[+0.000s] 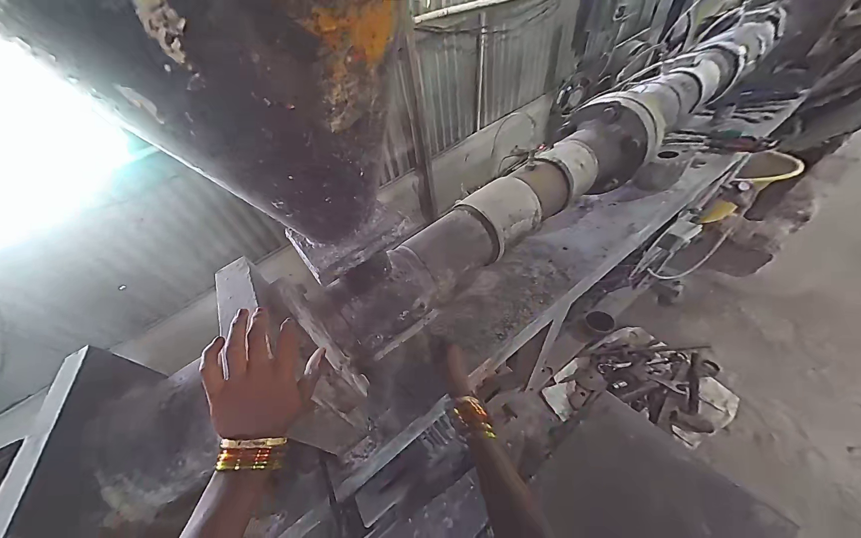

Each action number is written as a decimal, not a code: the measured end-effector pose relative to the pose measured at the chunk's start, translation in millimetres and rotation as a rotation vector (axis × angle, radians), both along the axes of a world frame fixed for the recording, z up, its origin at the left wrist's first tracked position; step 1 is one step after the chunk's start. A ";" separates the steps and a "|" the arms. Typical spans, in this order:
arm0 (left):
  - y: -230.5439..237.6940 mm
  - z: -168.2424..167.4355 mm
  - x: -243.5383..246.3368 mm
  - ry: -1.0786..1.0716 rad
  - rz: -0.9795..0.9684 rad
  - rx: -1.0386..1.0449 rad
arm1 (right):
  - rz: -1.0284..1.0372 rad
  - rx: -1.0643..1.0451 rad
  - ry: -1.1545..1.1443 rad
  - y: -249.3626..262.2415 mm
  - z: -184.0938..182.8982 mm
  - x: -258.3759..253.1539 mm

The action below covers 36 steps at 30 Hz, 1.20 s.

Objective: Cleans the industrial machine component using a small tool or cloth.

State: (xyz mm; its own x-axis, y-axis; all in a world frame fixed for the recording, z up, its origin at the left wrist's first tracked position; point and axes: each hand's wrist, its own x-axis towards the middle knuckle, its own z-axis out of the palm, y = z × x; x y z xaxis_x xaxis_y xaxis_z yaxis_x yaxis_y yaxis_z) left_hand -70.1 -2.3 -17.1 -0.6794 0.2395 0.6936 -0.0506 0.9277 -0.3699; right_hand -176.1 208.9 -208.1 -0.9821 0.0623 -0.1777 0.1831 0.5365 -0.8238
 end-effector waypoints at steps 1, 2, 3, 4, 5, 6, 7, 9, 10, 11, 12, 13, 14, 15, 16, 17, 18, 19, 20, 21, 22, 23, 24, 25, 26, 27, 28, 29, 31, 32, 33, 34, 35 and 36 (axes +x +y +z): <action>2.1 0.7 1.1 -0.020 0.000 0.021 | 0.057 -0.021 0.046 -5.3 -2.2 -5.7; 3.6 3.5 2.7 -0.047 0.002 0.039 | 0.066 -0.034 0.088 -7.6 0.0 -4.3; 3.8 6.0 2.0 -0.044 -0.003 0.040 | 0.026 -0.039 0.123 -5.0 4.7 2.1; 3.5 6.0 0.9 -0.029 -0.005 0.037 | -0.057 -0.044 0.144 2.8 6.3 11.5; 3.0 5.0 0.1 -0.012 -0.006 0.029 | -0.177 -0.051 0.164 12.3 4.0 20.3; 2.5 4.0 -0.7 0.000 -0.004 0.023 | -0.307 -0.055 0.183 21.4 -2.1 23.4; 2.3 3.1 -1.2 0.010 -0.001 0.016 | -0.393 -0.043 0.132 30.9 -4.8 21.1; 3.4 2.7 -0.8 0.015 -0.002 0.002 | -0.418 0.011 -0.015 45.9 -2.0 4.1; 3.5 3.2 -1.1 0.017 -0.001 -0.005 | -0.370 0.050 -0.070 47.5 1.3 -9.2; 3.0 3.3 -1.4 0.015 -0.001 -0.010 | -0.297 0.059 -0.102 45.0 5.9 -22.9; 2.4 3.3 -1.2 0.012 -0.002 -0.014 | -0.205 0.032 -0.113 40.0 12.1 -35.3; 2.4 2.5 -0.8 0.007 -0.005 -0.011 | -0.114 0.001 -0.091 35.0 13.3 -47.1; 3.0 1.9 -0.1 -0.002 -0.008 -0.006 | -0.063 -0.030 -0.031 30.2 11.0 -54.1; 3.2 2.3 0.4 -0.010 -0.011 -0.001 | -0.060 -0.082 0.042 25.9 6.6 -55.7; 2.7 3.4 -0.4 -0.005 -0.011 -0.002 | -0.102 -0.134 0.107 21.9 3.7 -52.3; 1.6 4.1 -1.7 0.007 -0.011 -0.007 | -0.180 -0.165 0.148 19.1 1.5 -44.5; 1.0 3.3 -2.2 0.014 -0.011 -0.009 | -0.281 -0.162 0.148 18.4 -0.6 -34.1; 0.4 1.9 -2.6 0.024 -0.013 -0.011 | -0.372 -0.146 0.117 19.4 -1.8 -27.1; -0.6 0.6 -2.3 0.034 -0.012 -0.019 | -0.426 -0.124 0.055 21.2 -2.6 -25.0; -1.5 -0.1 -1.6 0.036 -0.009 -0.025 | -0.431 -0.110 -0.015 23.7 -2.6 -28.5; -2.2 0.0 -1.7 0.035 -0.007 -0.033 | -0.407 -0.100 -0.062 26.3 -1.3 -37.5; -2.2 0.3 -2.7 0.039 -0.009 -0.041 | -0.357 -0.086 -0.096 28.4 3.3 -50.4; -1.7 0.1 -3.3 0.044 -0.012 -0.047 | -0.293 -0.074 -0.125 29.1 7.1 -65.9; -1.2 -0.1 -3.1 0.046 -0.016 -0.048 | -0.222 -0.063 -0.140 27.0 9.3 -81.6; -1.1 0.1 -2.6 0.048 -0.015 -0.048 | -0.141 -0.055 -0.137 22.1 10.1 -96.3; -1.1 0.6 -1.8 0.046 -0.013 -0.049 | -0.046 -0.045 -0.134 15.9 10.5 -107.0; -1.0 1.0 -1.1 0.043 -0.010 -0.051 | 0.045 -0.049 -0.124 9.8 9.8 -112.6; -1.1 1.1 -0.9 0.044 -0.009 -0.055 | 0.132 -0.056 -0.109 5.7 10.1 -113.2; -2.5 -0.3 -1.8 0.062 -0.016 -0.068 | 0.260 -0.096 -0.041 3.5 13.0 -103.1; -3.0 -1.6 -2.0 0.069 -0.021 -0.071 | 0.280 -0.115 0.005 4.5 11.1 -96.7; -3.7 -2.4 -2.1 0.073 -0.024 -0.074 | 0.260 -0.121 0.051 4.5 6.0 -89.9; -4.5 -2.0 -2.1 0.072 -0.024 -0.074 | 0.198 -0.104 0.099 2.0 -2.4 -82.6; -4.7 -1.7 -2.3 0.071 -0.020 -0.071 | 0.098 -0.075 0.119 -1.3 -9.2 -73.4; -4.1 -1.9 -2.1 0.064 -0.016 -0.066 | -0.020 -0.041 0.107 -4.7 -11.4 -61.6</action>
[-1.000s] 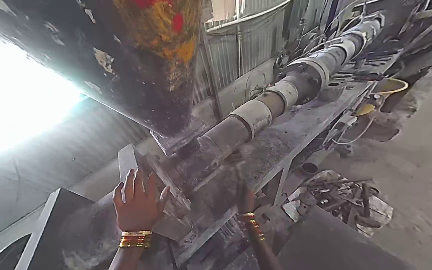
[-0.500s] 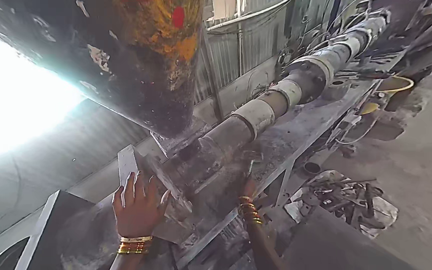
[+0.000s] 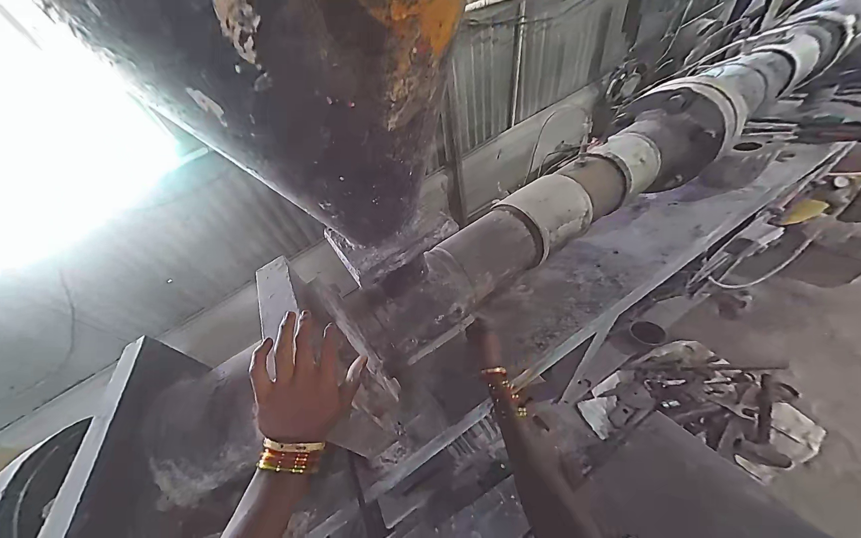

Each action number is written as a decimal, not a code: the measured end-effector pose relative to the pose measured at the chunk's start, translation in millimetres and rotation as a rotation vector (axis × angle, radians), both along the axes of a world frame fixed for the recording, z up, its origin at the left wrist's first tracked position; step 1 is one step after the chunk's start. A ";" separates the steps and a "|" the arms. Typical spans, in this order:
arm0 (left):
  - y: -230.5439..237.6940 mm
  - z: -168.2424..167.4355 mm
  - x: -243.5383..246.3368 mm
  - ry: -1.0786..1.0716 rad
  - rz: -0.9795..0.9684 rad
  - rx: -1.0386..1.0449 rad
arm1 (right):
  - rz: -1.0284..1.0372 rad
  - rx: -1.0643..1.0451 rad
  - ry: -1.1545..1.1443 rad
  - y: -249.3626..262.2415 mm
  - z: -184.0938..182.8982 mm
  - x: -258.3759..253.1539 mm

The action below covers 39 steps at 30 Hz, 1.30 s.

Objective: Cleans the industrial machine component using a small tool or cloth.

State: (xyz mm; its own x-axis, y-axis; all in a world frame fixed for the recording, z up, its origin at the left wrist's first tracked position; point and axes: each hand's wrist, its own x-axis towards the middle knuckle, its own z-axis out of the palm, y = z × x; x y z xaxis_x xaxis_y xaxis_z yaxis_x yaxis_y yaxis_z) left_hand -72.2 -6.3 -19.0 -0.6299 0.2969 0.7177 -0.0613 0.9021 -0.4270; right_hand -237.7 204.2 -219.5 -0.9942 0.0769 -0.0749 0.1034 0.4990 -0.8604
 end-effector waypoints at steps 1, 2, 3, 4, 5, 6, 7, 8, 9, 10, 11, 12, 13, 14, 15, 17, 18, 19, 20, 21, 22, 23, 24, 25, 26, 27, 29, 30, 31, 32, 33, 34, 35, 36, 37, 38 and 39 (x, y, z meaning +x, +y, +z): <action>1.1 -0.2 0.6 -0.010 0.001 0.007 | -0.094 0.021 -0.037 -3.2 1.1 9.4; 1.7 -0.1 1.7 -0.019 0.002 0.011 | -0.128 0.041 -0.090 -6.3 5.7 14.8; 1.9 0.2 2.7 -0.029 0.007 0.018 | -0.097 0.058 -0.135 -9.3 12.9 15.8; 1.6 0.4 3.0 -0.038 0.013 0.026 | -0.017 0.062 -0.149 -12.2 20.7 14.4; 1.6 0.7 3.0 -0.051 0.017 0.038 | 0.076 0.051 -0.129 -15.4 28.6 12.9; 2.0 1.1 3.4 -0.072 0.020 0.055 | 0.162 0.016 -0.086 -19.1 31.8 12.2; 2.8 1.5 4.0 -0.094 0.020 0.075 | 0.230 -0.008 -0.045 -22.4 28.1 9.3; 3.5 1.7 4.8 -0.118 0.024 0.092 | 0.273 -0.026 -0.012 -24.6 20.2 8.3; 3.1 2.3 5.3 -0.138 0.025 0.105 | 0.284 -0.035 0.023 -24.5 15.3 15.1; 2.5 3.3 5.2 -0.153 0.028 0.113 | 0.276 -0.012 0.036 -20.6 14.8 26.8; 2.6 3.7 5.1 -0.166 0.034 0.123 | 0.250 0.029 0.022 -11.2 15.8 44.0; 2.1 3.5 5.0 -0.176 0.039 0.128 | 0.178 0.047 0.004 1.3 15.5 65.7; 1.6 3.5 3.9 -0.173 0.038 0.126 | 0.071 0.051 -0.008 15.8 16.5 87.8; 1.4 2.6 3.3 -0.166 0.034 0.123 | -0.055 0.058 -0.021 29.5 15.0 108.4; 0.7 1.3 3.4 -0.158 0.028 0.117 | -0.161 0.071 -0.033 42.1 9.3 125.8; -0.4 -1.0 4.4 -0.145 0.021 0.111 | -0.263 0.124 -0.078 59.6 -5.7 146.1; -0.3 -0.9 4.8 -0.146 0.021 0.121 | -0.239 0.152 -0.141 61.8 -7.1 148.9; -0.1 -0.5 5.0 -0.148 0.017 0.131 | -0.179 0.169 -0.201 57.5 -3.8 149.2; -0.3 0.0 5.0 -0.149 0.011 0.135 | -0.094 0.174 -0.246 47.3 3.4 147.1; -0.4 0.7 5.1 -0.157 0.007 0.134 | 0.002 0.162 -0.266 33.2 10.7 142.8; -0.2 1.8 5.4 -0.174 0.007 0.135 | 0.104 0.150 -0.240 18.1 14.9 136.1; 0.7 2.4 6.4 -0.197 0.011 0.143 | 0.199 0.119 -0.196 6.7 17.3 130.6; 1.9 3.1 8.0 -0.229 0.019 0.162 | 0.245 0.086 -0.135 -2.0 14.9 127.2; 1.9 4.5 8.4 -0.244 0.026 0.169 | 0.242 0.060 -0.094 -6.9 13.7 127.9; 1.7 6.4 7.7 -0.252 0.034 0.175 | 0.206 0.052 -0.084 -5.0 16.2 132.0; 2.1 7.3 7.3 -0.252 0.037 0.178 | 0.124 0.059 -0.073 3.9 15.9 138.5; 2.7 6.7 6.4 -0.234 0.034 0.172 | -0.099 0.068 0.018 35.3 4.5 146.8; 3.3 6.5 6.5 -0.237 0.036 0.171 | -0.197 0.061 0.050 54.4 -3.4 147.1; 3.7 5.3 7.3 -0.244 0.041 0.172 | -0.271 0.061 0.055 72.9 -8.9 144.3; 3.4 4.2 7.7 -0.242 0.046 0.166 | -0.319 0.075 0.030 89.0 -10.8 136.3; 2.5 3.6 7.5 -0.234 0.047 0.155 | -0.344 0.095 -0.020 101.8 -9.3 122.9; 1.3 3.6 6.4 -0.222 0.045 0.142 | -0.344 0.123 -0.089 109.5 -3.5 105.6; 0.2 3.3 5.5 -0.210 0.043 0.130 | -0.319 0.159 -0.154 110.7 2.9 87.7; -0.8 2.9 4.9 -0.203 0.046 0.120 | -0.277 0.172 -0.185 105.7 8.8 70.5; -1.0 2.8 4.7 -0.198 0.047 0.112 | -0.225 0.166 -0.161 95.4 10.6 55.1; -0.9 2.5 5.4 -0.198 0.045 0.108 | -0.169 0.137 -0.089 81.6 7.8 43.8; -1.0 2.2 5.9 -0.200 0.043 0.110 | -0.102 0.086 -0.020 66.0 6.2 35.5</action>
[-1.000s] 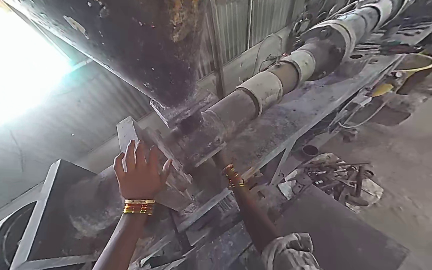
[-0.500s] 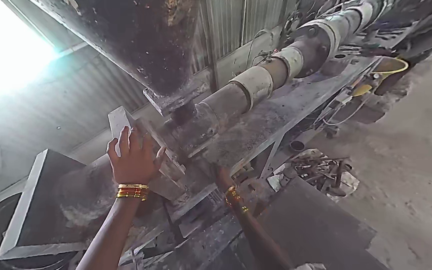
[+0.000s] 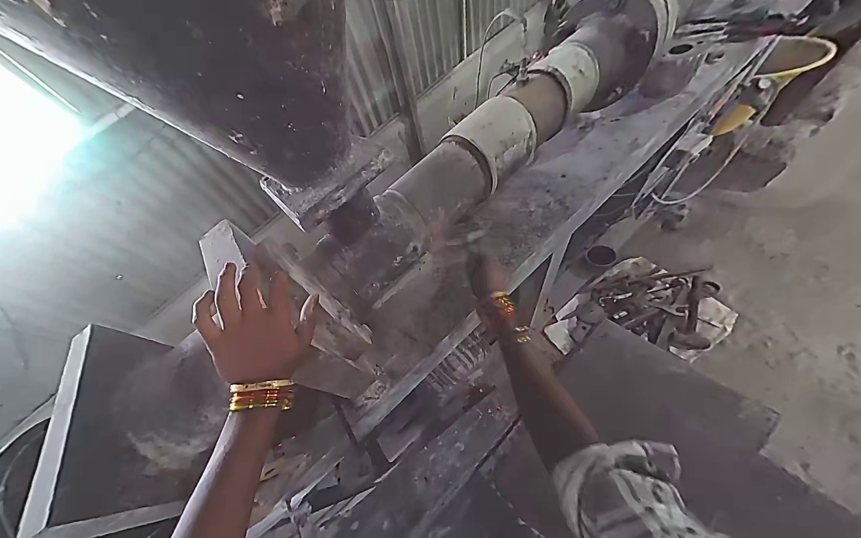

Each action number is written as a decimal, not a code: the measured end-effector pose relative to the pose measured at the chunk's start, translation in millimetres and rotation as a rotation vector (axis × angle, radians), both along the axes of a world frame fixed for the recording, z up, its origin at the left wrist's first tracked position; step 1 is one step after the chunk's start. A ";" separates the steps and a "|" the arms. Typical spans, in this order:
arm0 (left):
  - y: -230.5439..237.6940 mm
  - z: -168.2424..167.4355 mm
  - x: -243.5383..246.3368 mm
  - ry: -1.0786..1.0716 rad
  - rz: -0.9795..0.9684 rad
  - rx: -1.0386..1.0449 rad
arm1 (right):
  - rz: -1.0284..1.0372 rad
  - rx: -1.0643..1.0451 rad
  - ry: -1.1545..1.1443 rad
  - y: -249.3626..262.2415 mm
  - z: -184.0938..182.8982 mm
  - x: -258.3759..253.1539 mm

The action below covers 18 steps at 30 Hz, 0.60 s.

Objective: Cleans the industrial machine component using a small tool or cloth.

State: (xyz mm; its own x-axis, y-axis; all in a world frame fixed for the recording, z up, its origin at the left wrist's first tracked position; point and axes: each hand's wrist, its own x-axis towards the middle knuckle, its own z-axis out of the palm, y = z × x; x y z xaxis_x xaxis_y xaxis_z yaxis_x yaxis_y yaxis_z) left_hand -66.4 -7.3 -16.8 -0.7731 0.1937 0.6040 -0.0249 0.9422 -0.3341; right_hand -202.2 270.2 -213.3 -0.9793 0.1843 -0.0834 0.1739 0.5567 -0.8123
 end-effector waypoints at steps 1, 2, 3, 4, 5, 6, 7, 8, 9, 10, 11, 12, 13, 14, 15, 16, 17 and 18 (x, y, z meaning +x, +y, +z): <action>-0.4 0.0 -0.2 -0.002 0.002 -0.002 | 0.076 -0.038 0.059 -16.5 -3.5 -8.8; -0.5 0.2 -0.2 -0.006 0.006 -0.004 | 0.147 -0.073 0.102 -32.5 -7.0 -16.3; -0.3 0.1 0.3 -0.012 0.009 0.000 | 0.211 -0.092 0.140 -45.4 -9.2 -19.8; 0.0 0.0 0.7 -0.015 0.009 0.006 | 0.247 -0.106 0.171 -53.2 -7.9 -18.7; 0.1 0.0 0.7 -0.014 0.009 0.013 | 0.254 -0.108 0.183 -55.7 -6.0 -14.0; 0.3 0.0 0.6 -0.006 0.005 0.018 | 0.242 -0.099 0.168 -52.3 -2.6 -4.4; -0.2 -0.2 0.5 0.005 0.001 0.015 | 0.212 -0.068 0.147 -43.4 -0.9 9.4; -1.4 -0.3 0.0 0.013 -0.004 0.009 | 0.172 -0.037 0.114 -29.2 0.8 25.7; -2.4 -0.4 -0.4 0.009 -0.001 0.008 | 0.116 -0.006 0.083 -10.7 2.2 44.5; -2.7 -0.2 -0.2 -0.014 0.009 0.016 | 0.046 0.014 0.085 9.1 0.2 63.2; -2.5 0.5 0.2 -0.044 0.022 0.026 | -0.025 0.027 0.101 26.7 -3.7 80.2; -1.8 0.5 1.7 -0.073 0.038 0.033 | -0.083 0.043 0.099 40.1 -7.8 95.4; -0.4 1.5 3.2 -0.095 0.054 0.037 | -0.122 0.061 0.067 47.0 -9.4 106.5; 1.6 3.2 3.6 -0.098 0.067 0.034 | -0.117 0.068 0.040 47.5 -11.8 113.0; 2.8 4.3 3.3 -0.080 0.073 0.014 | -0.074 0.069 0.019 41.2 -13.2 116.2; 3.1 5.3 2.7 -0.066 0.074 0.000 | -0.002 0.053 -0.004 29.7 -12.0 115.5; 3.2 5.7 2.4 -0.063 0.077 -0.006 | 0.086 0.034 -0.005 16.0 -8.4 113.0; 3.0 5.7 2.0 -0.066 0.078 -0.008 | 0.168 0.009 0.021 2.7 -4.5 109.4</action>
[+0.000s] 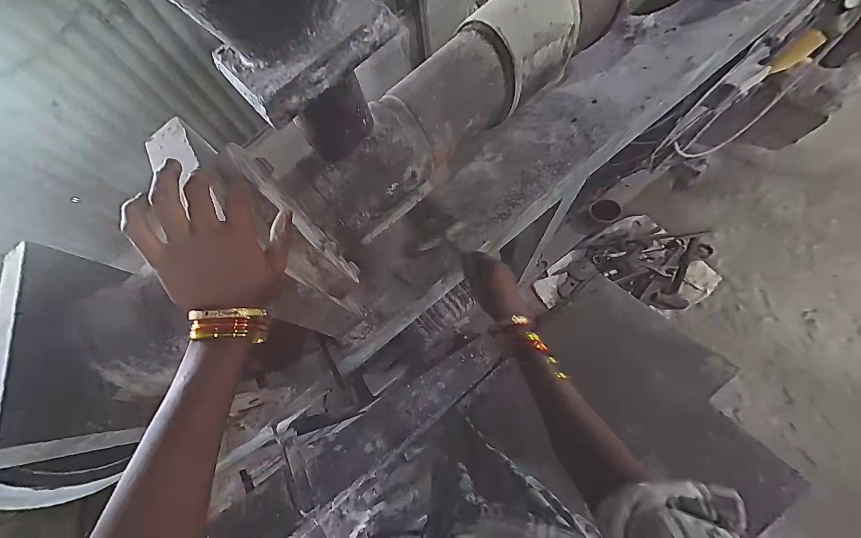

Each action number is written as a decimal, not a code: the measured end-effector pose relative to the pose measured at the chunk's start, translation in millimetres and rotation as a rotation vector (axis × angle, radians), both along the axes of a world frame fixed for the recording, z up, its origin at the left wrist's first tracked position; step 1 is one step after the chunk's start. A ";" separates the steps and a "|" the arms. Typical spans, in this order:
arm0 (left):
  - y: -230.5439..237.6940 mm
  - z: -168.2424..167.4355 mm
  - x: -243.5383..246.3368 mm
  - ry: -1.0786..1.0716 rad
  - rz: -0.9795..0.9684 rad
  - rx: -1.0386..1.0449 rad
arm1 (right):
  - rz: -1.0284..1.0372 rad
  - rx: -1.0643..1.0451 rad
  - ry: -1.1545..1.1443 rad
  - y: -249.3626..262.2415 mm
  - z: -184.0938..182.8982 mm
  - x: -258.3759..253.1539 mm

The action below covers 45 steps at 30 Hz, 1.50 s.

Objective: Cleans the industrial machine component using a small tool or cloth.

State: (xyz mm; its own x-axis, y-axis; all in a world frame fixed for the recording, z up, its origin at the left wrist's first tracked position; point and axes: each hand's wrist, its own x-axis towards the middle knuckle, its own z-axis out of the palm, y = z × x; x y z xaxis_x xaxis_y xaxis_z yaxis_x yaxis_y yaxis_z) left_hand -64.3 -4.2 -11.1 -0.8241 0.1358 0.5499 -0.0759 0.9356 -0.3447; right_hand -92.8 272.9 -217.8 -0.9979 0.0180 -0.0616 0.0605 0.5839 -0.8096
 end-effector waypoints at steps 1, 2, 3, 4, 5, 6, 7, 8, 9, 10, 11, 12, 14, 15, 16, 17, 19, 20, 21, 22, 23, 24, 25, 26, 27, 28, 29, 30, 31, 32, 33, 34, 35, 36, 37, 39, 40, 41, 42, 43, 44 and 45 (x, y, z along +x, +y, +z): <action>-0.5 -0.4 0.1 -0.008 0.002 0.000 | 0.048 -0.025 0.064 -11.5 -1.7 -3.6; -0.6 0.1 0.5 -0.021 0.004 0.010 | 0.050 -0.038 0.135 -19.7 -6.0 -6.6; -0.9 1.9 -0.5 -0.031 0.007 0.023 | 0.000 -0.036 0.198 -23.8 -11.5 -11.0; -1.3 3.5 -1.7 -0.039 0.012 0.037 | -0.086 -0.025 0.253 -22.0 -14.5 -11.4; -1.6 2.9 -2.1 -0.034 0.011 0.041 | -0.154 -0.017 0.270 -12.6 -15.0 -5.2; -1.7 1.4 -1.6 -0.022 0.009 0.036 | -0.193 -0.015 0.251 0.6 -15.9 5.1; -1.4 0.1 -1.6 -0.002 -0.001 0.022 | -0.214 -0.021 0.188 13.4 -14.6 13.7; -1.0 -1.1 -0.8 0.008 -0.009 0.018 | -0.206 -0.019 0.124 22.8 -15.3 20.0; -0.3 -1.4 0.3 -0.001 -0.013 0.025 | -0.166 -0.014 0.097 26.9 -16.8 22.8; 0.2 0.0 1.1 -0.014 -0.015 0.033 | -0.101 -0.023 0.079 23.8 -16.4 22.3; 0.6 1.9 2.0 -0.025 -0.004 0.042 | -0.016 -0.040 0.076 15.0 -14.5 17.5; 0.3 2.9 1.6 -0.021 -0.002 0.040 | 0.068 -0.075 0.082 2.6 -13.3 8.2; 0.1 2.0 0.0 0.004 -0.018 0.032 | 0.179 -0.159 0.089 -21.4 -16.0 -12.6; 0.0 0.4 -0.4 0.016 -0.023 0.026 | 0.193 -0.208 0.091 -28.1 -17.8 -19.2; -0.2 -0.8 -0.1 0.020 -0.023 0.023 | 0.181 -0.276 0.112 -30.1 -20.8 -22.4; -1.1 -1.4 -0.2 0.024 -0.031 0.020 | 0.154 -0.361 0.144 -26.6 -23.7 -21.9; -3.4 -3.3 -1.7 0.035 -0.036 -0.001 | 0.109 -0.471 0.094 -0.9 -15.7 -20.3; -4.6 -3.5 -1.7 0.022 -0.033 -0.006 | 0.089 -0.498 0.047 15.9 -13.8 -21.7; -5.5 -4.0 -1.8 0.023 -0.032 -0.012 | 0.075 -0.534 -0.014 32.5 -12.7 -24.6; -6.0 -5.1 -1.3 0.037 -0.039 -0.016 | 0.062 -0.556 -0.068 43.6 -10.6 -26.3; -6.1 -5.9 -1.6 0.061 -0.044 -0.021 | 0.057 -0.559 -0.126 48.5 -6.2 -29.6; -5.3 -7.0 -2.5 0.093 -0.051 -0.029 | 0.061 -0.539 -0.158 48.1 -3.0 -36.2; -4.1 -8.1 -2.9 0.116 -0.055 -0.035 | 0.064 -0.514 -0.155 40.6 -2.8 -45.9; -3.0 -8.3 -3.5 0.132 -0.061 -0.041 | 0.064 -0.491 -0.136 27.8 -3.1 -59.4; -2.3 -8.0 -4.1 0.148 -0.066 -0.050 | 0.067 -0.460 -0.102 11.2 -3.0 -75.3; -2.3 -8.1 -4.5 0.169 -0.075 -0.064 | 0.061 -0.452 -0.081 -8.2 -4.0 -93.4; -2.3 -8.3 -4.8 0.186 -0.082 -0.078 | 0.048 -0.477 -0.066 -28.9 -4.6 -110.1; -2.2 -8.5 -5.3 0.204 -0.088 -0.092 | 0.034 -0.502 -0.032 -50.0 -8.2 -125.0; -1.8 -8.1 -6.0 0.219 -0.095 -0.106 | 0.008 -0.520 0.016 -70.2 -10.8 -135.8; -1.5 -7.7 -6.5 0.230 -0.100 -0.121 | -0.027 -0.523 0.068 -87.9 -9.0 -139.2; -1.1 -7.0 -7.1 0.236 -0.106 -0.134 | -0.053 -0.494 0.079 -100.5 -3.1 -140.5; -0.6 -6.1 -7.4 0.241 -0.109 -0.144 | -0.008 -0.425 0.000 -103.1 10.7 -136.4; -0.3 -5.7 -7.2 0.243 -0.109 -0.148 | 0.033 -0.387 -0.087 -106.6 16.1 -137.9; -0.5 -6.4 -6.6 0.246 -0.111 -0.151 | 0.013 -0.401 -0.122 -112.6 13.2 -142.6; -1.2 -7.4 -6.7 0.251 -0.114 -0.150 | -0.059 -0.496 -0.110 -120.3 1.8 -149.7; -2.1 -8.6 -6.6 0.252 -0.112 -0.137 | -0.127 -0.756 -0.116 -120.2 -14.9 -149.6; -1.9 -8.4 -6.2 0.250 -0.107 -0.135 | -0.098 -0.840 -0.160 -108.8 -14.6 -139.5; -1.1 -7.5 -6.1 0.248 -0.106 -0.131 | -0.059 -0.882 -0.197 -93.4 -14.7 -128.9; -0.2 -7.0 -5.9 0.245 -0.108 -0.123 | -0.030 -0.880 -0.222 -75.7 -13.3 -115.9; 0.9 -6.4 -6.0 0.241 -0.109 -0.115 | -0.026 -0.868 -0.217 -59.1 -14.3 -103.7; 1.0 -6.4 -6.0 0.239 -0.113 -0.109 | -0.034 -0.850 -0.195 -44.4 -14.6 -91.4; 0.1 -6.8 -5.5 0.236 -0.120 -0.105 | -0.026 -0.822 -0.174 -31.3 -16.8 -81.9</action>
